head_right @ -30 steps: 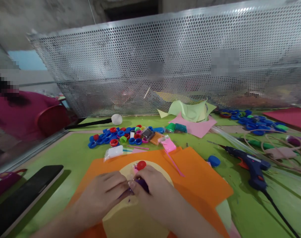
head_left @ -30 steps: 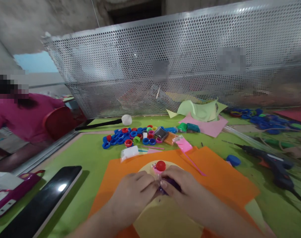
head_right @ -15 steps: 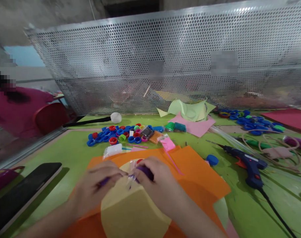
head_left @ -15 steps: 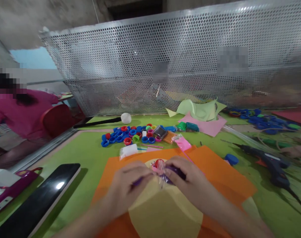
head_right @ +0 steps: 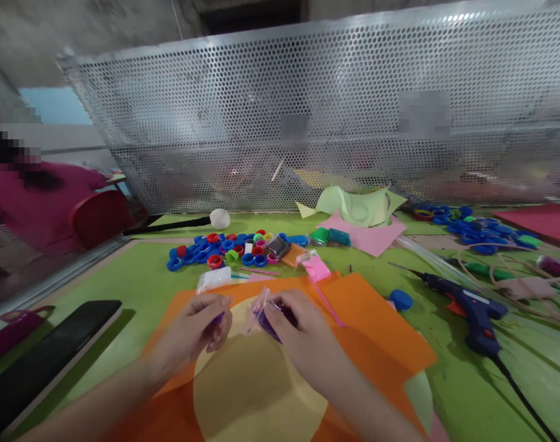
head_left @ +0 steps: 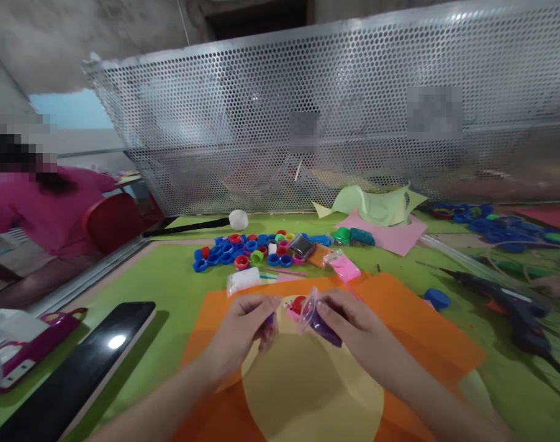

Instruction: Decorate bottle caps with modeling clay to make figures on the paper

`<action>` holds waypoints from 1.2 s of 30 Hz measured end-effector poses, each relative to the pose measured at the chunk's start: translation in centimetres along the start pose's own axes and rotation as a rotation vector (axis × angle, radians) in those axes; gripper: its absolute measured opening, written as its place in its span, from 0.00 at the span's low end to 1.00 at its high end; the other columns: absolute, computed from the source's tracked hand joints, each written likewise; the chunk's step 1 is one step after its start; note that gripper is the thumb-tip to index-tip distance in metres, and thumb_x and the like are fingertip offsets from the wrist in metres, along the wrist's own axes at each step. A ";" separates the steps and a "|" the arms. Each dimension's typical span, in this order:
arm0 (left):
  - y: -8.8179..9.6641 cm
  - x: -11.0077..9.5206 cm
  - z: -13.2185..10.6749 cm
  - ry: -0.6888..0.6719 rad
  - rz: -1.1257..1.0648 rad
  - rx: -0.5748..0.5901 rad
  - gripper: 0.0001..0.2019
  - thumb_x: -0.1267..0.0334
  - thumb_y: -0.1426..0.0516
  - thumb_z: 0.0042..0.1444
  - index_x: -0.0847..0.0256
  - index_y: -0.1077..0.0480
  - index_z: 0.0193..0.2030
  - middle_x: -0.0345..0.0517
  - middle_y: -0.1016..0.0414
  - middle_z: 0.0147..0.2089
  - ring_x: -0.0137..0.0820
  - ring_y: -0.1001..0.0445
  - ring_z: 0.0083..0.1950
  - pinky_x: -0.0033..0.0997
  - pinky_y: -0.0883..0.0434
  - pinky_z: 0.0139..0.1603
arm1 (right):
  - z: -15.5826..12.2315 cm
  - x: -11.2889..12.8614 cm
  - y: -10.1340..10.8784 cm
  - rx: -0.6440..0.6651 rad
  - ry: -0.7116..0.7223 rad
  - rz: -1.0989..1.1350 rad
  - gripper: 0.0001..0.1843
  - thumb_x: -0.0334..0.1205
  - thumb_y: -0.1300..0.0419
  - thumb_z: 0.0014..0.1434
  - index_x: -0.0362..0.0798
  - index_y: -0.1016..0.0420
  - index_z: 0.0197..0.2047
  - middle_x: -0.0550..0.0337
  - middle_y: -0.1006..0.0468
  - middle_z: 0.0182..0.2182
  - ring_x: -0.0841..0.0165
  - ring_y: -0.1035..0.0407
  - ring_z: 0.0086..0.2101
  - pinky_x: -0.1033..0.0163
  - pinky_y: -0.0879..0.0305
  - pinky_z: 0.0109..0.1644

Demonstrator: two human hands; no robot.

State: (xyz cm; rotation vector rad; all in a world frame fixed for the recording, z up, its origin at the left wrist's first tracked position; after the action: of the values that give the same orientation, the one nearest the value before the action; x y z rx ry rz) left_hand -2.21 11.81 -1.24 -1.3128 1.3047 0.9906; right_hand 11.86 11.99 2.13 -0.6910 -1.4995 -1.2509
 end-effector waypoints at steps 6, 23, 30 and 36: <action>-1.7 0.5 -0.2 0.095 0.022 0.157 0.14 0.54 0.40 0.47 0.65 0.30 0.25 0.40 0.33 0.21 0.24 0.34 0.18 0.23 0.38 0.15 | -0.1 0.5 -0.7 0.035 0.110 -0.044 0.11 0.42 0.51 0.60 0.48 0.30 0.36 0.58 0.29 0.34 0.68 0.35 0.36 0.62 0.39 0.41; -2.5 -2.0 -1.8 -0.155 0.598 0.170 0.13 0.57 0.50 0.57 0.63 0.36 0.28 0.34 0.42 0.23 0.23 0.44 0.24 0.23 0.46 0.23 | -0.5 1.4 -1.3 0.056 0.173 -0.114 0.06 0.38 0.47 0.58 0.47 0.30 0.37 0.58 0.28 0.35 0.68 0.35 0.36 0.63 0.40 0.41; -2.0 -3.8 -1.8 -0.325 0.799 0.055 0.07 0.63 0.49 0.56 0.61 0.36 0.29 0.34 0.40 0.24 0.24 0.41 0.25 0.21 0.42 0.24 | -0.4 1.4 -1.7 0.090 0.169 -0.083 0.07 0.39 0.48 0.58 0.48 0.30 0.35 0.59 0.28 0.34 0.68 0.34 0.36 0.63 0.39 0.40; -3.4 -6.6 -3.8 -0.728 1.033 0.095 0.03 0.67 0.46 0.56 0.60 0.31 0.35 0.37 0.34 0.27 0.23 0.37 0.25 0.19 0.38 0.25 | -0.4 1.0 -1.8 0.101 0.102 -0.033 0.10 0.39 0.51 0.60 0.47 0.32 0.32 0.60 0.30 0.29 0.70 0.36 0.32 0.65 0.40 0.36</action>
State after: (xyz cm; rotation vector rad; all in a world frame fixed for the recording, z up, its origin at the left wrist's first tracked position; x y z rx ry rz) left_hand 0.30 8.99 6.20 -0.0397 1.3718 1.8386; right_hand 10.11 10.93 2.46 -0.5306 -1.4845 -1.2085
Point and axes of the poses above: each hand's wrist, its own z-axis towards the middle knuckle, its own y-axis out of the back of the hand, x = y × z, the point moved 10 cm from there along z, towards the middle knuckle
